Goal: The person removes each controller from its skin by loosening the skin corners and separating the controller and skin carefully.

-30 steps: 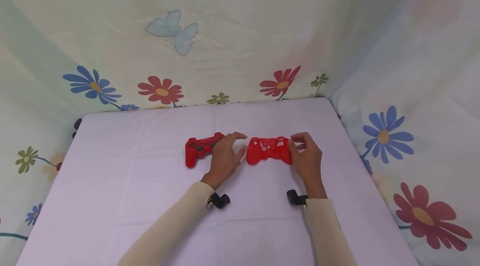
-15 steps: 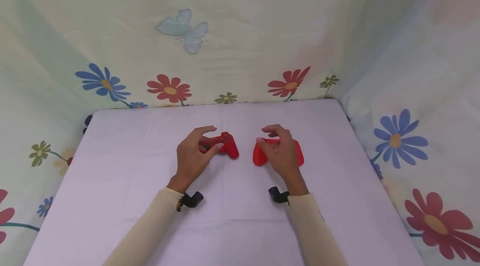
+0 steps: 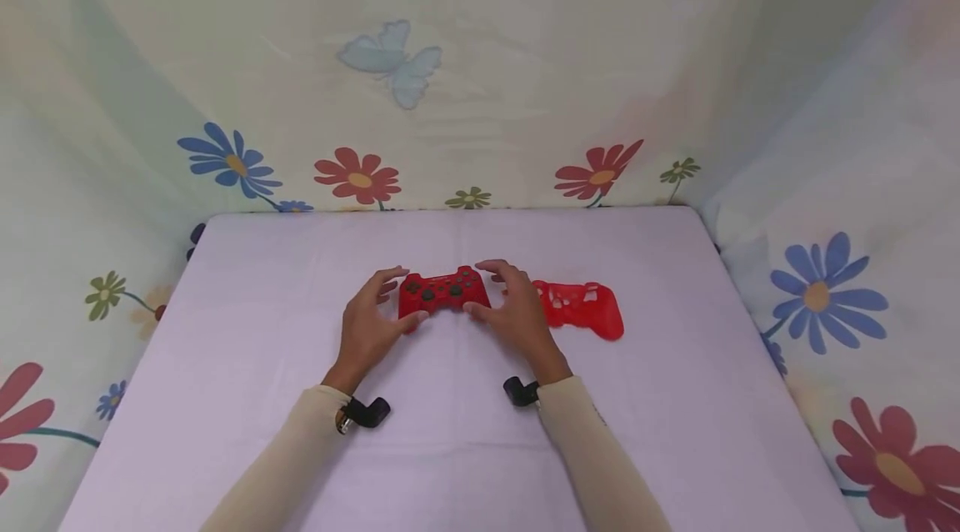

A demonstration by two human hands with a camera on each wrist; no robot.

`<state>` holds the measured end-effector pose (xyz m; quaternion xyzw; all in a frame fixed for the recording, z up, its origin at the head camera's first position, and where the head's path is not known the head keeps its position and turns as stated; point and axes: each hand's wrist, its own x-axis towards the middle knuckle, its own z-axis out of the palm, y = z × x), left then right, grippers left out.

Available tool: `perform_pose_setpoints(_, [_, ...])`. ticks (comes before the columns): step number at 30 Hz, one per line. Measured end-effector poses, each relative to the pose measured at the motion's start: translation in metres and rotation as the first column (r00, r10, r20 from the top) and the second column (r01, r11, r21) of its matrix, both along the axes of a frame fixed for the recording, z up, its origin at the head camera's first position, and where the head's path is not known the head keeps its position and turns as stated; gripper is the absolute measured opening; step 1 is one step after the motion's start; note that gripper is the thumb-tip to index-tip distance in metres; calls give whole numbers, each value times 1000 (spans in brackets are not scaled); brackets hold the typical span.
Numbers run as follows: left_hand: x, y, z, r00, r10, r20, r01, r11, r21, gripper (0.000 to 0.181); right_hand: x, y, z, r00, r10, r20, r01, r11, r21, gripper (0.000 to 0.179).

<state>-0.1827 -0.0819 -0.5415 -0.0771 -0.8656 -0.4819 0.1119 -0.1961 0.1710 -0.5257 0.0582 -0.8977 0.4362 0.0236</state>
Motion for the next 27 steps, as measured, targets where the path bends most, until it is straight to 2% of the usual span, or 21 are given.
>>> perform_pose_setpoints(8, [-3, 5, -11, 998, -14, 56, 10, 998, 59, 75, -1, -5, -13, 999, 16, 47, -16, 1000, 6, 75])
perform_pose_setpoints(18, [-8, 6, -15, 999, -14, 52, 8, 993, 116, 66, -1, -12, -11, 992, -39, 117, 40, 999, -4, 73])
perform_pose_setpoints(23, [-9, -3, -15, 998, -26, 57, 20, 993, 115, 64, 1, -20, -10, 990, -71, 126, 73, 997, -8, 69])
perform_pose_setpoints(27, [-11, -15, -11, 996, -53, 69, 45, 992, 116, 67, 3, -29, -9, 986, -89, 141, 94, 995, -32, 65])
